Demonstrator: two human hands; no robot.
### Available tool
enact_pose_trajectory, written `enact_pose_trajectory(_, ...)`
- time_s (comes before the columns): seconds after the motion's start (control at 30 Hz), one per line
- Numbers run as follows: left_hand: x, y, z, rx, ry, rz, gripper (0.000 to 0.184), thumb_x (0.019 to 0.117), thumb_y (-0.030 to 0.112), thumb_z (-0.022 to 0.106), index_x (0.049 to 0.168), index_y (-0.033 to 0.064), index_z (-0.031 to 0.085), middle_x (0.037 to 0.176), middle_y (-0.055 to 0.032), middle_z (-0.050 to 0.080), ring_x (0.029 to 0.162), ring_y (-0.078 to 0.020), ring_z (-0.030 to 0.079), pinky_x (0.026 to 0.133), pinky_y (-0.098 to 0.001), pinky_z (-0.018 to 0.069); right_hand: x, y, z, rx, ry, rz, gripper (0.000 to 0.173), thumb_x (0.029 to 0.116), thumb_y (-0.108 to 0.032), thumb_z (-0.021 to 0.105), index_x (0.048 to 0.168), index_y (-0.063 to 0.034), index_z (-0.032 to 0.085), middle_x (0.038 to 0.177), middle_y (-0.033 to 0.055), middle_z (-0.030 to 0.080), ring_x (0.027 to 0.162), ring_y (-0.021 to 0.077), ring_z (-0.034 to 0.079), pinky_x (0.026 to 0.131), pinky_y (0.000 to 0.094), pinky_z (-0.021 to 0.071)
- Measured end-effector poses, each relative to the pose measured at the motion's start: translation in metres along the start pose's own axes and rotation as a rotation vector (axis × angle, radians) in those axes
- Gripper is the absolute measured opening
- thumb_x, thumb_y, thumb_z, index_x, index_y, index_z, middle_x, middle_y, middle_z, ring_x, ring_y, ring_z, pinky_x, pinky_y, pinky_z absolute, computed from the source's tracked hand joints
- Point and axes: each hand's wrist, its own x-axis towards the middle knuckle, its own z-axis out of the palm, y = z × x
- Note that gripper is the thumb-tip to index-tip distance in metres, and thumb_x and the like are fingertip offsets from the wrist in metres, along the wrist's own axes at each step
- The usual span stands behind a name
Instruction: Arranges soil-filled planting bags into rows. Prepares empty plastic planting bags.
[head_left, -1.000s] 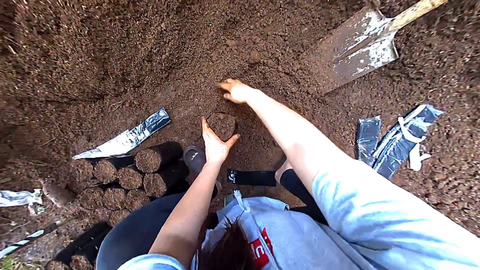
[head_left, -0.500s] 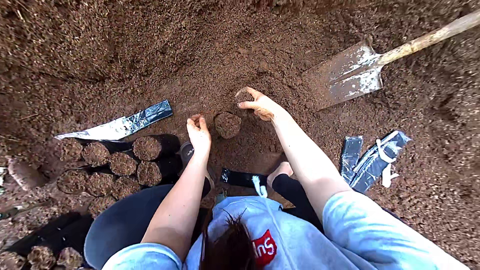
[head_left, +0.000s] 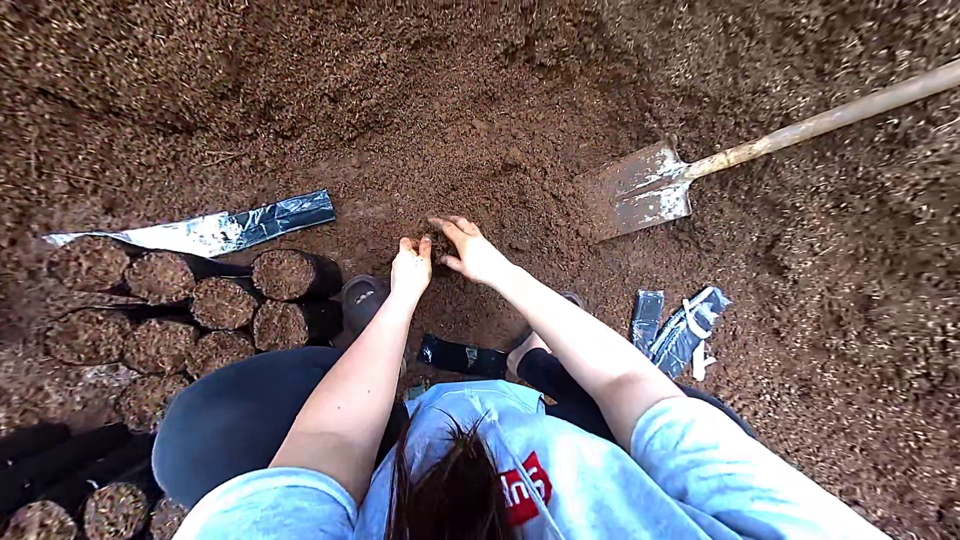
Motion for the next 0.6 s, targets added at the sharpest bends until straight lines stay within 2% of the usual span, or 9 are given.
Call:
enact_pose_trajectory(0.07,-0.003,0.003,-0.002,0.059,-0.047,-0.035,0.062,0.1103,0.054,0.035,0.136,-0.0008,0.051,0.119,-0.0270,0.066,0.115,-0.0421,0.065,0.099,-0.0627,0.0490,-0.012,-0.002,-0.006,0.020,0.037,-0.017,0.070,0.0935,-0.008,0.067,0.158,-0.0130,0.040,0.166,0.0160,0.030,0.154,0.0340,0.029,0.125,0.0485,0.0277)
enact_pose_trajectory(0.17,-0.003,0.001,0.000,0.124,-0.122,-0.056,0.069,0.1082,0.061,0.032,0.136,0.0013,0.052,0.119,-0.0258,0.067,0.115,-0.0421,0.065,0.098,-0.0641,0.0489,-0.028,0.013,0.020,-0.108,0.227,-0.080,0.064,0.0964,-0.008,0.050,0.159,-0.0088,0.038,0.169,0.0121,0.025,0.157,0.0299,0.024,0.124,0.0592,0.0240)
enact_pose_trajectory(0.23,0.000,-0.001,0.002,0.151,-0.158,-0.020,0.062,0.1118,0.052,0.028,0.139,-0.0001,0.049,0.123,-0.0277,0.065,0.119,-0.0432,0.063,0.101,-0.0641,0.0472,-0.030,0.029,0.049,-0.208,0.267,-0.117,0.059,0.1033,-0.018,0.040,0.161,-0.0065,0.033,0.170,0.0102,0.025,0.157,0.0275,0.023,0.125,0.0607,0.0197)
enact_pose_trajectory(0.3,0.005,-0.002,0.003,0.181,-0.166,0.031,0.051,0.1145,0.037,0.026,0.139,-0.0021,0.049,0.124,-0.0295,0.064,0.121,-0.0435,0.062,0.102,-0.0631,0.0464,-0.028,0.032,0.061,-0.256,0.219,-0.127,0.060,0.1045,-0.020,0.038,0.162,-0.0053,0.029,0.170,0.0098,0.024,0.158,0.0275,0.020,0.126,0.0587,0.0169)
enact_pose_trajectory(0.4,0.013,-0.004,-0.002,0.216,-0.176,0.090,0.046,0.1145,0.028,0.027,0.135,-0.0045,0.052,0.124,-0.0303,0.063,0.121,-0.0435,0.062,0.102,-0.0627,0.0460,-0.023,0.020,0.040,-0.223,0.066,-0.086,0.063,0.1027,-0.018,0.041,0.163,-0.0071,0.026,0.172,0.0086,0.020,0.159,0.0254,0.015,0.126,0.0581,0.0122)
enact_pose_trajectory(0.43,0.014,-0.003,-0.004,0.231,-0.185,0.108,0.045,0.1143,0.027,0.027,0.133,-0.0049,0.053,0.124,-0.0301,0.063,0.120,-0.0436,0.062,0.102,-0.0630,0.0462,-0.026,0.015,0.030,-0.226,0.045,-0.076,0.062,0.1023,-0.017,0.041,0.163,-0.0090,0.028,0.171,0.0063,0.021,0.159,0.0245,0.017,0.126,0.0586,0.0143)
enact_pose_trajectory(0.47,0.014,-0.002,-0.006,0.247,-0.191,0.123,0.045,0.1143,0.026,0.028,0.131,-0.0054,0.054,0.124,-0.0302,0.063,0.120,-0.0439,0.062,0.101,-0.0633,0.0464,-0.030,0.011,0.023,-0.269,0.061,-0.080,0.062,0.1009,-0.016,0.043,0.162,-0.0111,0.031,0.170,0.0036,0.025,0.157,0.0250,0.023,0.124,0.0582,0.0213)
enact_pose_trajectory(0.53,0.010,0.001,-0.005,0.263,-0.173,0.112,0.042,0.1142,0.026,0.030,0.127,-0.0041,0.056,0.119,-0.0293,0.065,0.116,-0.0441,0.064,0.098,-0.0636,0.0482,-0.038,0.006,0.021,-0.400,0.077,-0.064,0.061,0.0988,-0.017,0.048,0.159,-0.0153,0.040,0.167,-0.0013,0.034,0.146,0.0314,0.042,0.107,0.0558,0.0400)
enact_pose_trajectory(0.6,0.007,0.002,-0.002,0.248,-0.135,0.100,0.040,0.1137,0.026,0.032,0.125,-0.0030,0.057,0.115,-0.0284,0.066,0.113,-0.0435,0.066,0.096,-0.0635,0.0494,-0.039,0.004,0.027,-0.492,0.020,-0.001,0.056,0.1012,-0.014,0.049,0.157,-0.0133,0.044,0.166,0.0001,0.036,0.136,0.0350,0.051,0.099,0.0550,0.0454)
